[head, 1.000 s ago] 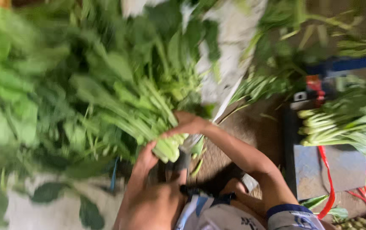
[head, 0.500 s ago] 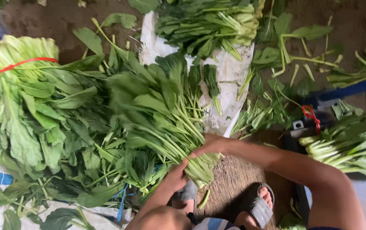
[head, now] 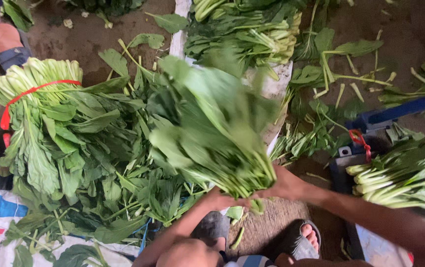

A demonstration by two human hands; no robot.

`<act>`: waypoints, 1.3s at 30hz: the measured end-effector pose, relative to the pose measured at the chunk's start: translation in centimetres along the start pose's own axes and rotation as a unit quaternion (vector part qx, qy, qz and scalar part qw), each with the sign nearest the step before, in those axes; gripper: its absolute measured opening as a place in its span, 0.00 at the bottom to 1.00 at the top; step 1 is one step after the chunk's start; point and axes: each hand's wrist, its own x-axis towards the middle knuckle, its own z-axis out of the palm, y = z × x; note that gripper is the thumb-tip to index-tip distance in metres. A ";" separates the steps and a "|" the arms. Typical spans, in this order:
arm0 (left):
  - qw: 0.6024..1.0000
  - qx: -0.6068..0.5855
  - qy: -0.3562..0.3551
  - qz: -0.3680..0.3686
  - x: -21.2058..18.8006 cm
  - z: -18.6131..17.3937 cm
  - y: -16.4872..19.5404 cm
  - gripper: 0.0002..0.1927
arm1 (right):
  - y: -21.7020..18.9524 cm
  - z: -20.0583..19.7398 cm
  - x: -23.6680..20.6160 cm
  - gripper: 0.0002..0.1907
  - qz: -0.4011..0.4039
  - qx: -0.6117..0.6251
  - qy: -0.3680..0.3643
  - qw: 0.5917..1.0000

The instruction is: The person sits on the floor and gathers loose leafy green vegetables into bunches, aligning the stems by hand. They secure each bunch with a red rubber band and place the finished bunches into stacked crates beside them.

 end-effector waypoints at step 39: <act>0.895 -0.197 -0.021 -0.400 2.9 9.2 -6.4 0.38 | 20.0 9.4 -1.9 0.37 0.117 0.447 0.029 0.886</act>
